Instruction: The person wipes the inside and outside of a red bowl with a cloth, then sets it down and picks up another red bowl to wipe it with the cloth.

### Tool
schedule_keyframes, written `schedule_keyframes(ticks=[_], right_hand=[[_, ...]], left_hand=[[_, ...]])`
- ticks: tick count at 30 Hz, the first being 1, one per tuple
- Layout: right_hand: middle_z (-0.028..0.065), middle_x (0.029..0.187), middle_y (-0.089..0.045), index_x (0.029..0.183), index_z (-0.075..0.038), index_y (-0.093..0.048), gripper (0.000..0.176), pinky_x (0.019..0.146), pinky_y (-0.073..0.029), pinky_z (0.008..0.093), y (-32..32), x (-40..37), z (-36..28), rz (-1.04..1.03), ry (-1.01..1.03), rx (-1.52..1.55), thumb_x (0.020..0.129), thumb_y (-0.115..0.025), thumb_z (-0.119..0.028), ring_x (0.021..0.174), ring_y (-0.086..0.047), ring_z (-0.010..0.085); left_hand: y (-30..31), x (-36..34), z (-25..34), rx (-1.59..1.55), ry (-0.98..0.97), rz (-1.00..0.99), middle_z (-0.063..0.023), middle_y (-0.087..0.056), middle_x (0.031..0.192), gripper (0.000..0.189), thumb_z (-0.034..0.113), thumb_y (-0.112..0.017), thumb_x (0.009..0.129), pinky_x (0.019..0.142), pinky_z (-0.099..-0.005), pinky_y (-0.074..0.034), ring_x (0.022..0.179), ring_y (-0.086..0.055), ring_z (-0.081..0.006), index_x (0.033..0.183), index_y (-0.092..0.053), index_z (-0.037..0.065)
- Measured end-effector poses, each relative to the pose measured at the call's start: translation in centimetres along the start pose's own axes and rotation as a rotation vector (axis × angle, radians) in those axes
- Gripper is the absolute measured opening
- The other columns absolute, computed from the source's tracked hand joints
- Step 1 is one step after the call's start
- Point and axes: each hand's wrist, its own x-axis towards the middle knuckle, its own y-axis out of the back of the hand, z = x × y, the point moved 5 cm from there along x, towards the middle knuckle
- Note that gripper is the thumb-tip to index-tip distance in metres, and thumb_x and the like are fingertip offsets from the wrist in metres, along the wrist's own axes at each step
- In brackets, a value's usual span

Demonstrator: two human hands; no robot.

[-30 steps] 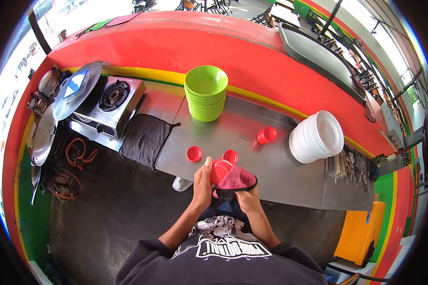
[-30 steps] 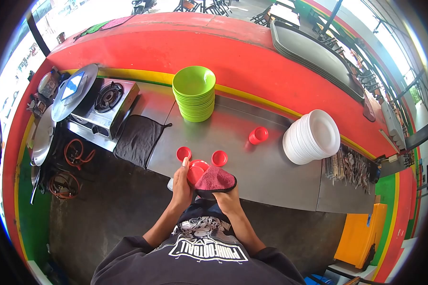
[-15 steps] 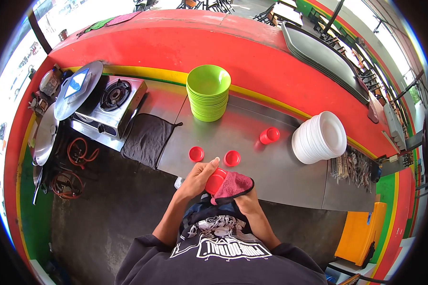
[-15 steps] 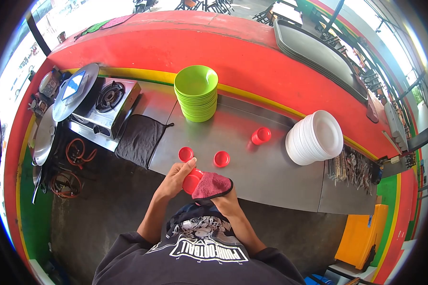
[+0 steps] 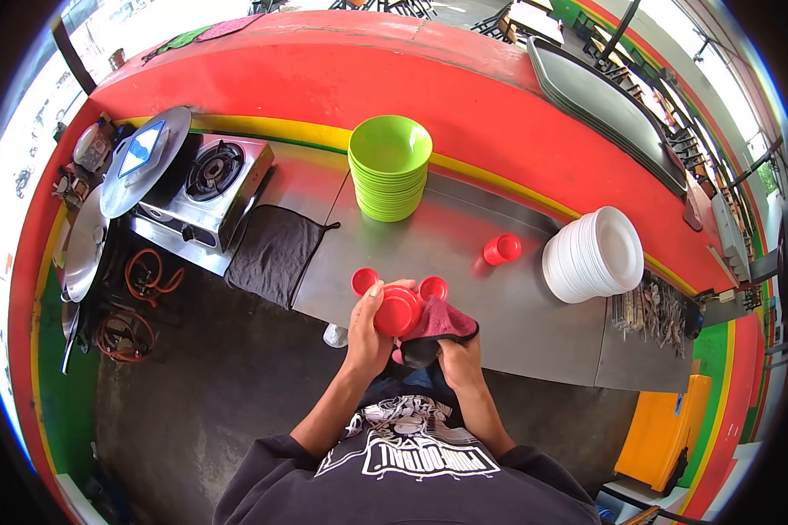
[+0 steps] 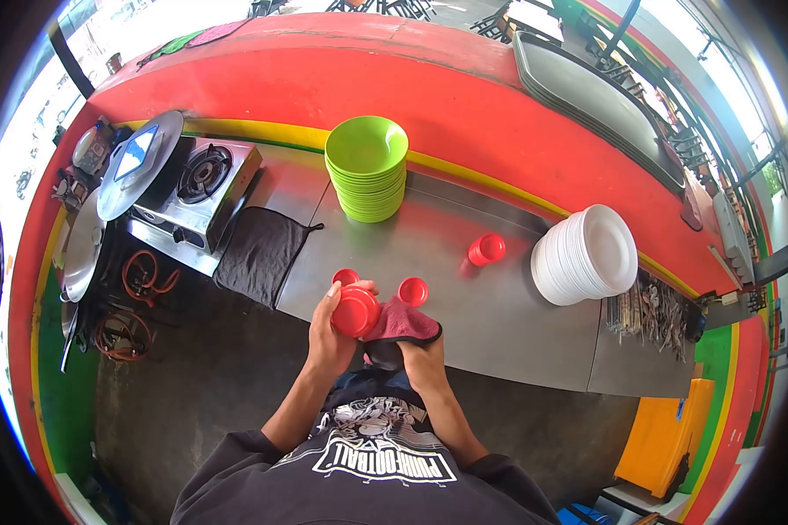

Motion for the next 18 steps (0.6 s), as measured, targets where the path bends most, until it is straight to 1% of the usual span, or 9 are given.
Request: schedule_keyframes(ticks=[1,3,4,7,10,13,14,17,18], right_hand=[[0.0106,0.113,-0.066,0.122,0.004,-0.060,0.033,0.090,-0.053,0.0333,0.0,0.1,-0.3,0.026,0.005,0.025,0.089,-0.060,0.004,0.101,-0.065,0.0189],[0.0094,0.112,-0.066,0.121,0.004,-0.061,0.031,0.088,-0.053,0.0322,0.3,0.3,-0.8,0.078,0.014,0.073,0.090,-0.060,0.003,0.099,-0.066,0.0178],[0.0089,0.112,-0.066,0.119,0.004,-0.061,0.029,0.089,-0.052,0.0320,0.7,0.5,-0.7,0.076,0.078,0.063,0.090,-0.060,0.004,0.101,-0.065,0.0173],[0.0046,0.099,-0.068,0.106,0.003,-0.066,0.019,0.084,-0.051,0.0302,0.2,0.0,-2.2,0.167,0.227,-0.029,0.087,-0.064,0.001,0.091,-0.064,0.0149],[0.0103,0.106,-0.068,0.108,0.000,-0.065,0.029,0.092,-0.049,0.0372,-1.9,-0.3,-4.4,0.012,0.581,-0.619,0.079,-0.068,0.001,0.100,-0.065,0.0256],[0.0168,0.112,-0.065,0.109,-0.002,-0.065,0.037,0.098,-0.045,0.0443,-3.5,-1.2,-3.0,-0.148,0.641,-0.951,0.072,-0.069,0.000,0.111,-0.060,0.0369],[0.0194,0.115,-0.064,0.110,-0.002,-0.064,0.039,0.100,-0.044,0.0474,-3.5,-1.2,-2.2,-0.196,0.630,-1.026,0.071,-0.069,0.000,0.114,-0.057,0.0409],[0.0186,0.117,-0.063,0.112,-0.002,-0.063,0.043,0.098,-0.044,0.0481,-4.4,-1.3,-2.4,-0.190,0.691,-1.118,0.070,-0.071,-0.001,0.113,-0.057,0.0402],[0.0191,0.115,-0.063,0.111,-0.002,-0.063,0.041,0.097,-0.045,0.0482,-4.4,-1.2,-2.3,-0.167,0.659,-1.141,0.071,-0.070,-0.001,0.112,-0.057,0.0408]], left_hand=[[0.1,0.2,0.0,-0.040,0.031,0.010,-0.0150,-0.064,0.111,0.037,0.030,-0.043,0.103,0.088,-0.0341,-0.051,0.097,-0.064,-0.0216,0.117,-0.054,-0.001],[-0.1,0.4,0.3,-0.038,0.066,0.088,-0.0163,-0.064,0.111,0.037,0.031,-0.043,0.103,0.087,-0.0347,-0.051,0.098,-0.064,-0.0224,0.118,-0.053,-0.001],[0.0,0.4,0.3,-0.039,0.083,0.128,-0.0169,-0.064,0.111,0.038,0.032,-0.043,0.103,0.086,-0.0350,-0.052,0.098,-0.064,-0.0228,0.119,-0.052,-0.001],[0.6,0.6,-0.2,0.023,0.135,0.152,-0.0166,-0.064,0.113,0.039,0.034,-0.040,0.103,0.084,-0.0363,-0.052,0.101,-0.064,-0.0235,0.120,-0.050,-0.001],[1.0,0.6,-1.1,0.000,0.184,0.171,-0.0134,-0.064,0.109,0.037,0.031,-0.036,0.104,0.086,-0.0349,-0.049,0.100,-0.062,-0.0210,0.114,-0.052,0.000],[1.9,1.0,-2.1,0.140,0.065,0.047,-0.0086,-0.060,0.103,0.034,0.027,-0.034,0.103,0.092,-0.0323,-0.044,0.100,-0.058,-0.0174,0.109,-0.054,0.001],[2.4,1.2,-1.8,0.460,-0.071,0.065,-0.0055,-0.055,0.098,0.031,0.024,-0.033,0.102,0.095,-0.0294,-0.040,0.098,-0.053,-0.0149,0.105,-0.056,0.002],[1.3,0.9,-0.6,0.591,-0.110,0.050,-0.0038,-0.051,0.093,0.030,0.024,-0.031,0.104,0.088,-0.0277,-0.039,0.090,-0.047,-0.0134,0.102,-0.052,0.003],[1.1,0.6,-0.4,0.610,-0.126,0.056,-0.0039,-0.051,0.093,0.030,0.024,-0.031,0.104,0.087,-0.0275,-0.039,0.090,-0.047,-0.0130,0.101,-0.052,0.003]])
